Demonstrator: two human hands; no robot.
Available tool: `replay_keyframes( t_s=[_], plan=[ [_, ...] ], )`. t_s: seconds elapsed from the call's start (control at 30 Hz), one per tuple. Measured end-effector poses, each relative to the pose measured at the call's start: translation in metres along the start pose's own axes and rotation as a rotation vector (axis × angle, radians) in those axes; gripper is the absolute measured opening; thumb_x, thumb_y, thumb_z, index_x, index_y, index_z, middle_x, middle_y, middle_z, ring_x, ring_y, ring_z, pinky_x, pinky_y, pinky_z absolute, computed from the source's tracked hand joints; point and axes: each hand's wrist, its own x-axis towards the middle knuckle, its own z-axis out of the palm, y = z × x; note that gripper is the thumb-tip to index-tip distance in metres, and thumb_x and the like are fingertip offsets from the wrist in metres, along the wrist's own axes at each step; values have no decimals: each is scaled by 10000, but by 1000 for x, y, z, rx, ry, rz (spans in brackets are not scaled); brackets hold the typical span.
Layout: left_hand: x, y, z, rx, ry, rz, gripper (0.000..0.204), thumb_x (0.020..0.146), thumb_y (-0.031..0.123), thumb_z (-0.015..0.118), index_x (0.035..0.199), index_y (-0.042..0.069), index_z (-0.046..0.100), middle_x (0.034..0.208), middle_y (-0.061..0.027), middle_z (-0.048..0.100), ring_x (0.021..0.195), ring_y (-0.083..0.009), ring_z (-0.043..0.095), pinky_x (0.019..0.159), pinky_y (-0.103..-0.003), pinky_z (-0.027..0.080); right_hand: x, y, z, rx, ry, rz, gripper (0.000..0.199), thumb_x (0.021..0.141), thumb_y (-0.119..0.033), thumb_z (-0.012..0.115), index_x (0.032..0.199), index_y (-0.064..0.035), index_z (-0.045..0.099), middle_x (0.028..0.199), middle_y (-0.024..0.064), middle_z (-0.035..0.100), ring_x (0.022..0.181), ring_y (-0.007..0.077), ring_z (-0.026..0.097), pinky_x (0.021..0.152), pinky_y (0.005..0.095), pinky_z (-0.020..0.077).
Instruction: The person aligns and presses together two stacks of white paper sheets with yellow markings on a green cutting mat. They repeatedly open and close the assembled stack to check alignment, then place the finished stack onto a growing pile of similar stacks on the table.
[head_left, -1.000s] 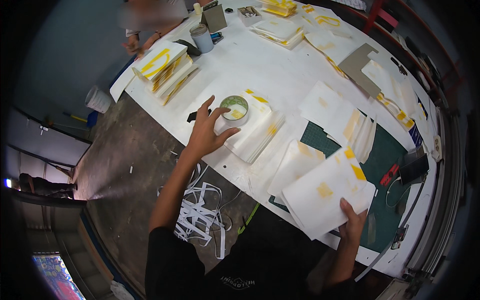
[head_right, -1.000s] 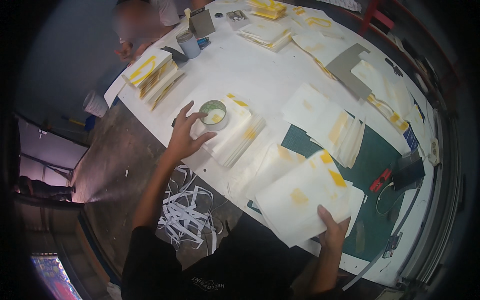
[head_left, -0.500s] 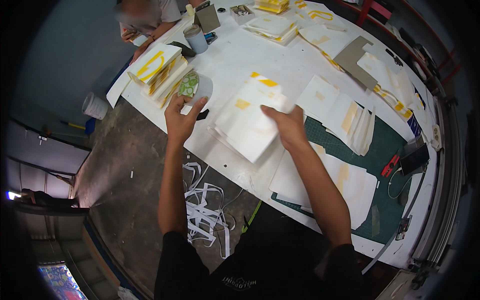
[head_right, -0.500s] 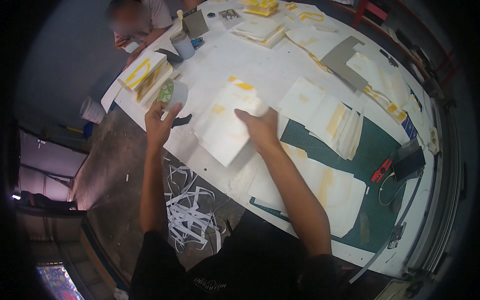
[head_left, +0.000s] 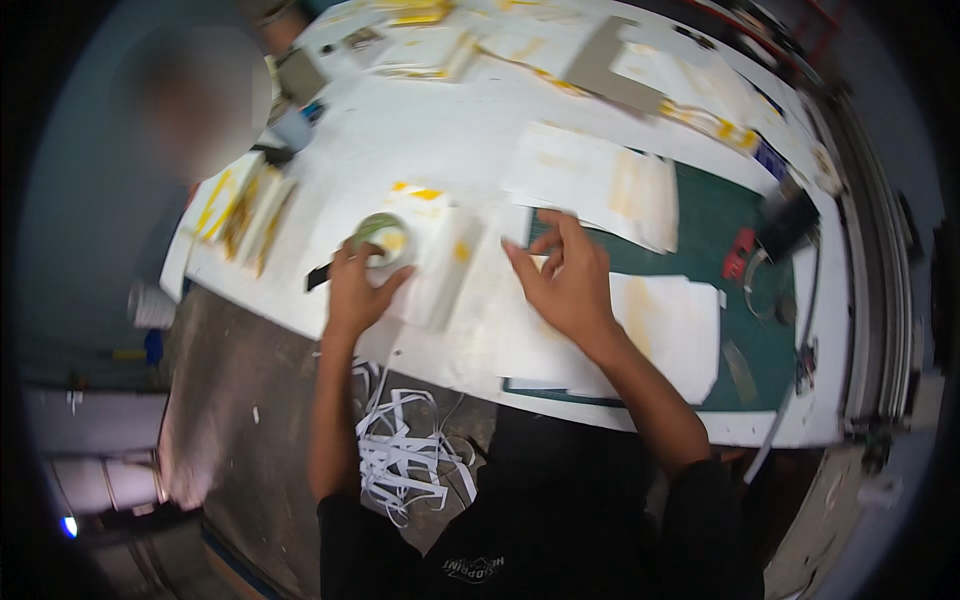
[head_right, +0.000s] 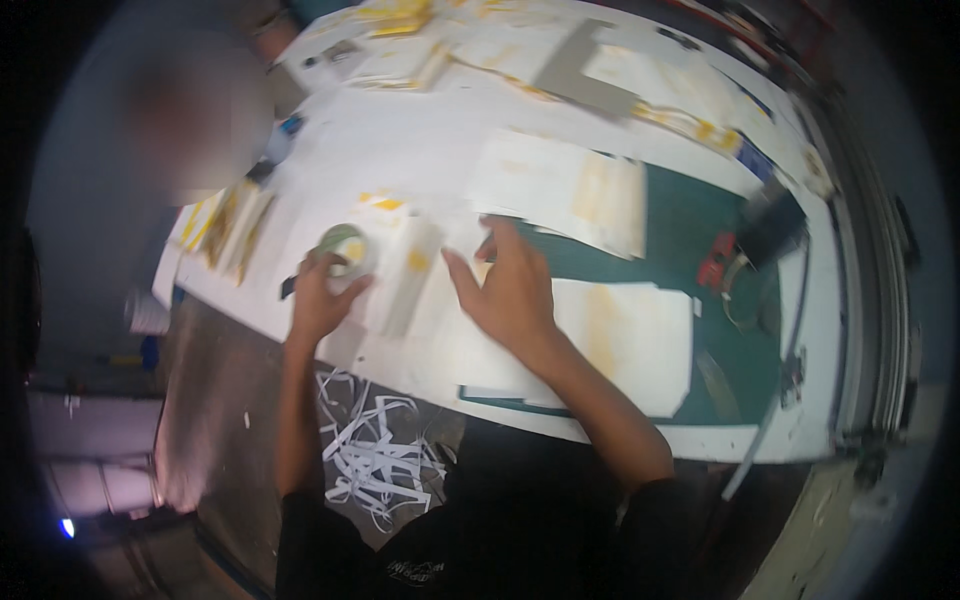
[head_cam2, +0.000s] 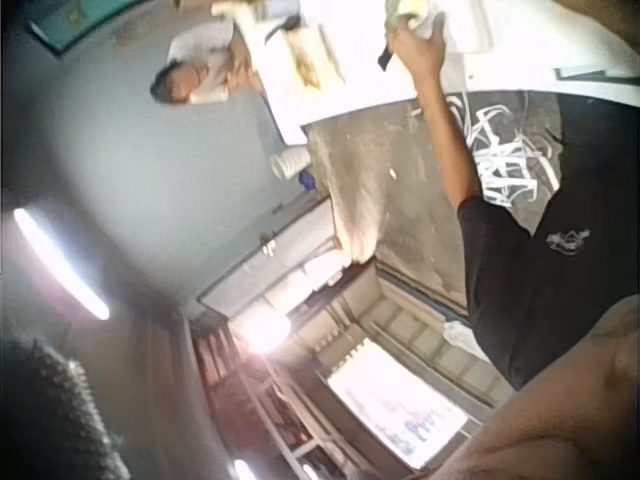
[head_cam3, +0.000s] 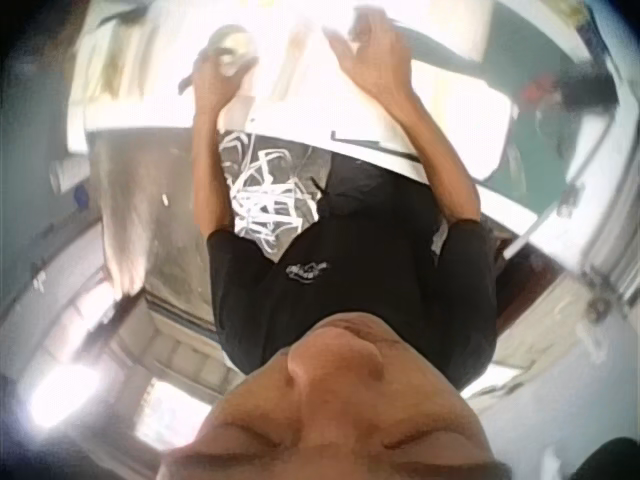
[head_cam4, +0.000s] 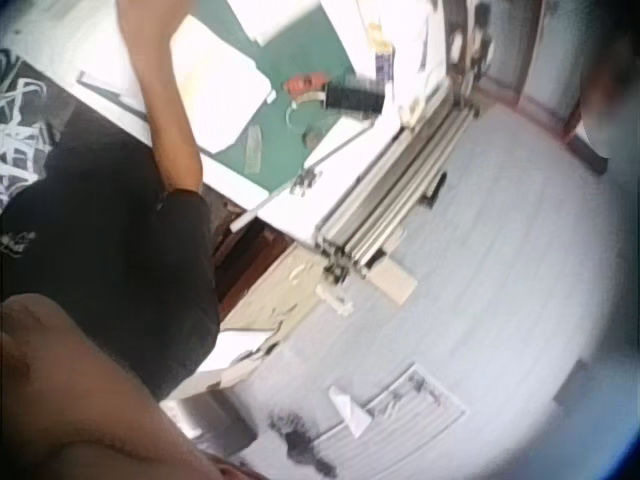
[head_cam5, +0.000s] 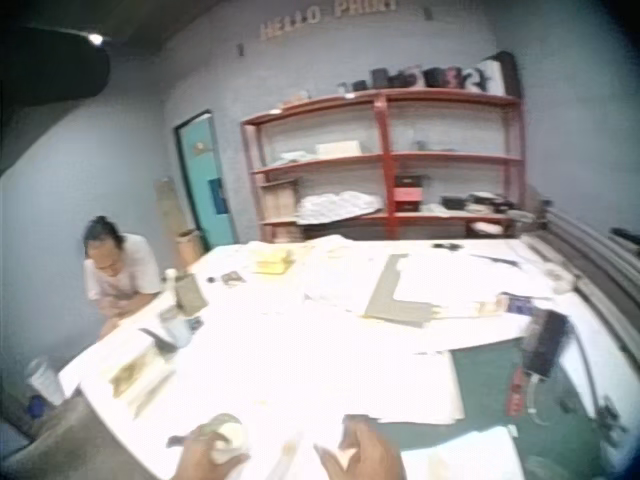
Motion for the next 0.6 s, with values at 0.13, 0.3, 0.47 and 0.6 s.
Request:
replay_keyframes(
  t_s=[0.13,0.3,0.47,0.6],
  plan=[
    [-15,3,3,-1,237,81,576,823,258,921,1259,-1,649,1480,-297,549,1408,-478,489,1155,-534,417,-93,20,-96,36,-78,81,435,887,-170,865,1226,19,669,881,124,711,568,182,657,556,303,536],
    [-48,73,3,-90,487,251,451,873,51,831,1272,-35,640,1501,-261,552,1271,-429,612,1067,-501,513,-180,90,-178,-217,260,286,345,876,-87,863,1152,39,698,833,104,720,629,161,653,583,297,532],
    [-78,165,48,-215,43,352,509,848,124,879,1282,-18,654,1448,-284,560,1310,-453,568,1067,-520,495,-187,107,-206,-414,266,340,352,862,-117,862,1120,51,691,883,152,688,724,299,669,659,414,546],
    [-88,179,86,-190,20,86,534,868,200,867,1310,6,637,1493,-302,527,1380,-478,501,1151,-548,414,-179,97,-185,-566,256,272,413,866,-219,862,1124,50,684,998,220,650,928,390,642,814,492,529]
  ],
)
